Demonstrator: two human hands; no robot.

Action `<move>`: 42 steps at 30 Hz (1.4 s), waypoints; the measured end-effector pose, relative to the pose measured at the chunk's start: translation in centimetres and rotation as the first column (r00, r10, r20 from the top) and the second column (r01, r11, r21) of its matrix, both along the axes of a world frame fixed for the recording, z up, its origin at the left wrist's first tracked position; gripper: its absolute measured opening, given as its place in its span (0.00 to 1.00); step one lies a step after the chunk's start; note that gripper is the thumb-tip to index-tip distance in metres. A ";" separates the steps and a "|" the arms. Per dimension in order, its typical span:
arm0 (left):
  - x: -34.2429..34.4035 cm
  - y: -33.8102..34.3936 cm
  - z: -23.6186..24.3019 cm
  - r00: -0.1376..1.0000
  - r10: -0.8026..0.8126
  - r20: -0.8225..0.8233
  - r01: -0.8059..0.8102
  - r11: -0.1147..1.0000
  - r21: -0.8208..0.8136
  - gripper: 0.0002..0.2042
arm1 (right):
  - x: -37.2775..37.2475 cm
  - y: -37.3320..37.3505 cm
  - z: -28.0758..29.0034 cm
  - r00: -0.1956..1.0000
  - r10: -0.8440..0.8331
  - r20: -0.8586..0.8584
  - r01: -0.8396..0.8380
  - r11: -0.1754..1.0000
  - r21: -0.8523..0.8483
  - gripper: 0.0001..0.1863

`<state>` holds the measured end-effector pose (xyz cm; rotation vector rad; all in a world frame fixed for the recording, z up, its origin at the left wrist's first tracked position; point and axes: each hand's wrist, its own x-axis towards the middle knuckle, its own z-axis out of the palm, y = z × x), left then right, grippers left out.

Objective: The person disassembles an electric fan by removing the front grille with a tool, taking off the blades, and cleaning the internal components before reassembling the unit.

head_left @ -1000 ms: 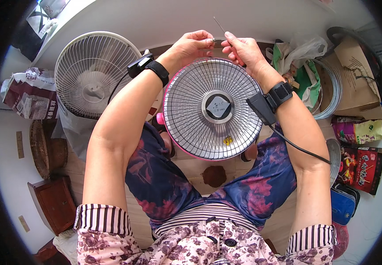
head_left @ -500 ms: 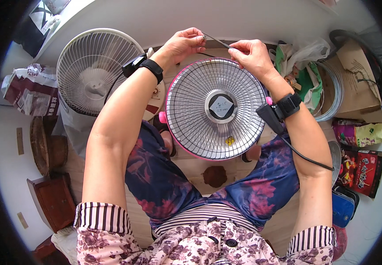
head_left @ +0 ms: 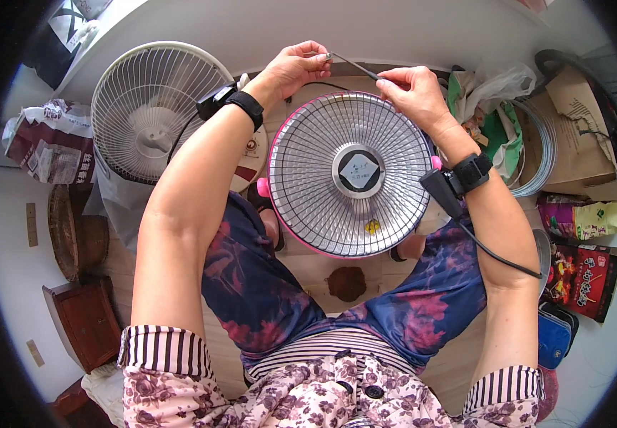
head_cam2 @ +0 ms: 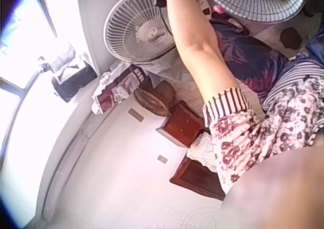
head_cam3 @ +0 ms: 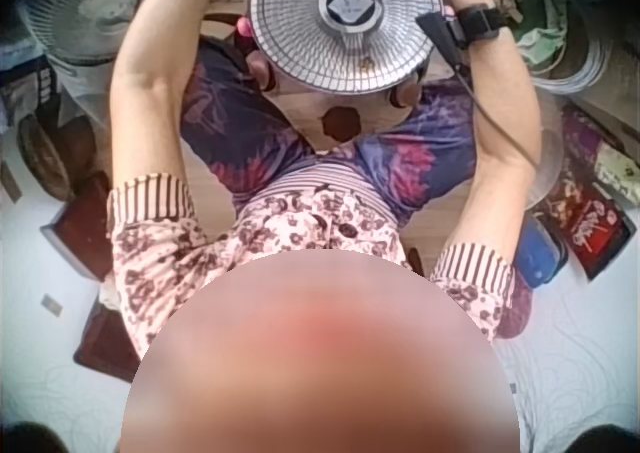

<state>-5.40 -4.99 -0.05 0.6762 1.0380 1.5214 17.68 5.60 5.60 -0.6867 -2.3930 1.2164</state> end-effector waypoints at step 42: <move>0.3 -0.6 0.4 0.933 -0.033 -0.358 -0.008 0.994 -0.112 0.03 | 0.8 -1.1 -0.3 0.996 0.054 0.066 -0.073 0.938 0.338 0.12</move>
